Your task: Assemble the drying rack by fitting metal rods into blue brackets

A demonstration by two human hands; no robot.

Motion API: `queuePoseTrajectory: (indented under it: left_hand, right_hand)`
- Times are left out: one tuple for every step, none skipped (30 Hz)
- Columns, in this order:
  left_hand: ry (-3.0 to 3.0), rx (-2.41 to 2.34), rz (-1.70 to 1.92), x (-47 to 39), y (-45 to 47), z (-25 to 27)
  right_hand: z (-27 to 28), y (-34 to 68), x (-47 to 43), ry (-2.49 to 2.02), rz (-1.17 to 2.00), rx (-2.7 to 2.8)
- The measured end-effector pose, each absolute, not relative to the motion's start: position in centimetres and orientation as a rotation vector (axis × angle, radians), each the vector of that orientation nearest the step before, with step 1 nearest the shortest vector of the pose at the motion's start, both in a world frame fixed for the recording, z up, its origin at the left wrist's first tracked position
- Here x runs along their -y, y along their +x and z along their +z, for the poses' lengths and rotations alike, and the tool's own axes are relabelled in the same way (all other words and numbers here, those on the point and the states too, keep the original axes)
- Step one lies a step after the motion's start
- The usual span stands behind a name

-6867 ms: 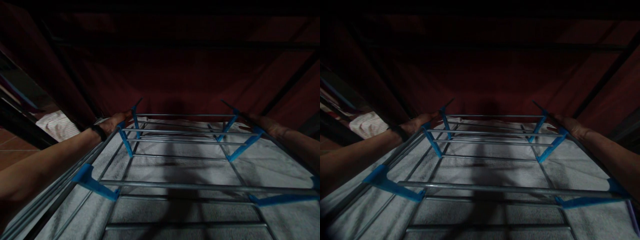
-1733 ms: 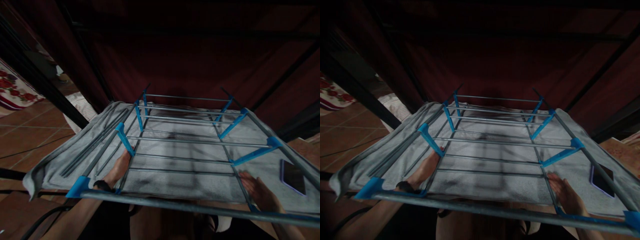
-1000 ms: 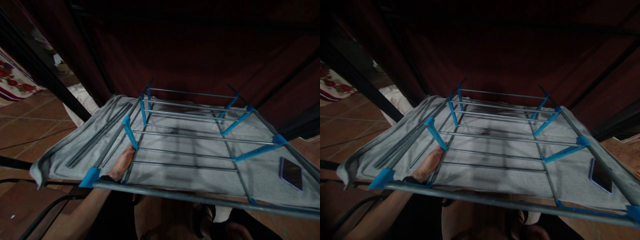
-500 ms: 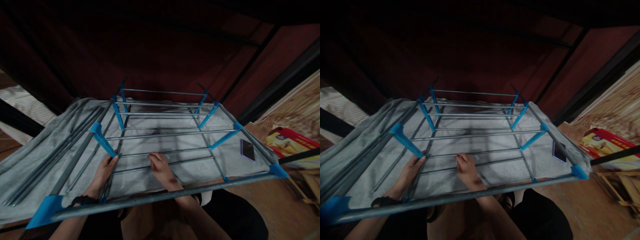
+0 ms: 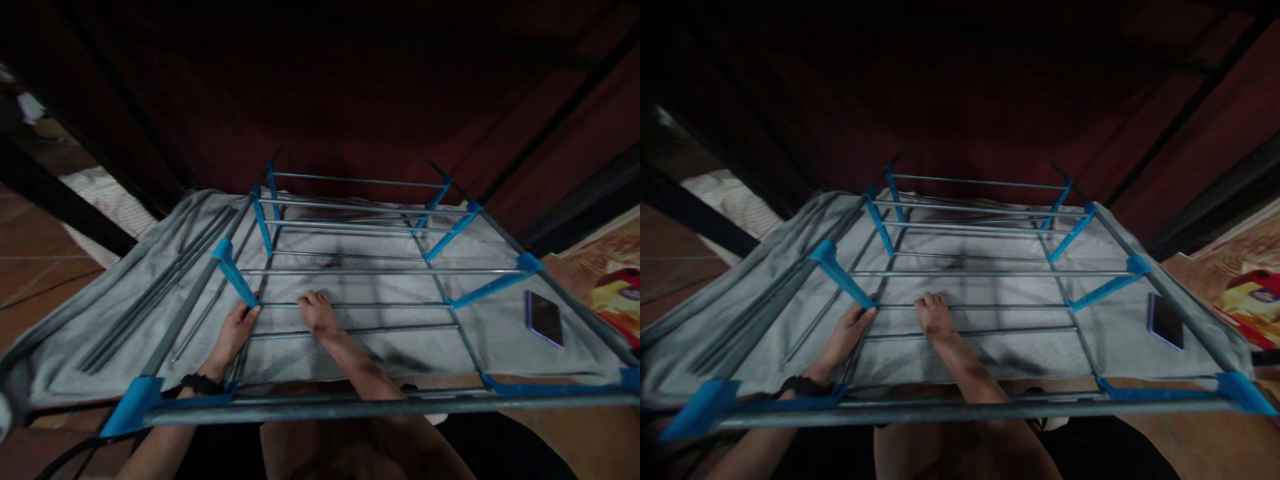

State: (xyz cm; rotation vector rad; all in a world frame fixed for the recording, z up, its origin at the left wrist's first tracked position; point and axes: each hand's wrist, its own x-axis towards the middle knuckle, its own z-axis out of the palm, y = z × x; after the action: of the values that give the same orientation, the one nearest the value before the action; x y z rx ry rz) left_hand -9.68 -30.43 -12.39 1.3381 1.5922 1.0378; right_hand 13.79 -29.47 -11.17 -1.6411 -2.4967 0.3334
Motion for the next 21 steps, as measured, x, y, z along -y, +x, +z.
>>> queuePoseTrajectory:
  left_hand:
    - [1.351,-1.583,1.05,30.4,-9.8,-12.5]
    - [1.362,-1.575,1.061,30.4,-9.9,-12.6]
    - [1.368,-1.566,1.069,30.4,-10.1,-12.7]
    - [1.371,-1.56,1.076,30.4,-10.2,-12.9]
    - [1.372,-1.555,1.08,30.5,-10.2,-13.0]
    - [1.373,-1.551,1.082,30.5,-10.3,-13.2]
    - [1.373,-1.547,1.09,30.5,-10.2,-13.3]
    - [1.372,-1.543,1.104,30.6,-10.1,-13.5]
    - [1.37,-1.54,1.126,30.6,-10.0,-13.7]
    - [1.368,-1.537,1.149,30.6,-9.8,-13.8]
    - [1.367,-1.531,1.172,30.7,-9.7,-14.0]
    - [1.364,-1.525,1.192,30.7,-9.6,-14.1]
    - [1.36,-1.516,1.205,30.7,-9.5,-14.3]
    - [1.353,-1.505,1.21,30.7,-9.5,-14.4]
    - [1.344,-1.492,1.211,30.7,-9.5,-14.5]
    - [1.335,-1.479,1.206,30.7,-9.5,-14.6]
    - [1.329,-1.472,1.201,30.7,-9.5,-14.7]
    - [1.328,-1.474,1.197,30.7,-9.6,-14.7]
    - [1.334,-1.483,1.194,30.7,-9.6,-14.7]
    - [1.347,-1.499,1.195,30.7,-9.6,-14.7]
    - [1.364,-1.515,1.192,30.7,-9.5,-14.5]
  right_hand:
    - [-11.3,13.8,29.3,-1.62,0.34,2.489]
    - [-11.5,13.8,29.1,-1.602,0.343,2.479]
    - [-11.7,13.8,29.0,-1.589,0.344,2.465]
    - [-11.9,13.8,28.9,-1.58,0.343,2.451]
    - [-12.1,13.8,28.9,-1.572,0.343,2.44]
    - [-12.2,13.8,28.9,-1.566,0.343,2.432]
    - [-12.4,13.8,29.0,-1.561,0.343,2.427]
    - [-12.5,13.8,29.0,-1.557,0.341,2.425]
    - [-12.6,13.8,29.1,-1.553,0.339,2.424]
    - [-12.7,13.8,29.2,-1.546,0.339,2.425]
    - [-12.8,13.8,29.3,-1.539,0.34,2.426]
    - [-12.9,13.9,29.4,-1.534,0.34,2.424]
    - [-13.0,13.9,29.6,-1.529,0.339,2.421]
    - [-13.1,13.9,29.7,-1.524,0.334,2.417]
    - [-13.1,13.9,29.8,-1.516,0.325,2.41]
    - [-13.2,13.9,29.9,-1.509,0.313,2.4]
    - [-13.2,14.0,30.0,-1.499,0.302,2.391]
    - [-13.2,13.9,30.0,-1.488,0.293,2.385]
    - [-13.3,13.9,30.1,-1.478,0.287,2.382]
    - [-13.3,13.9,30.1,-1.472,0.283,2.383]
    - [-13.3,13.9,30.1,-1.472,0.278,2.386]
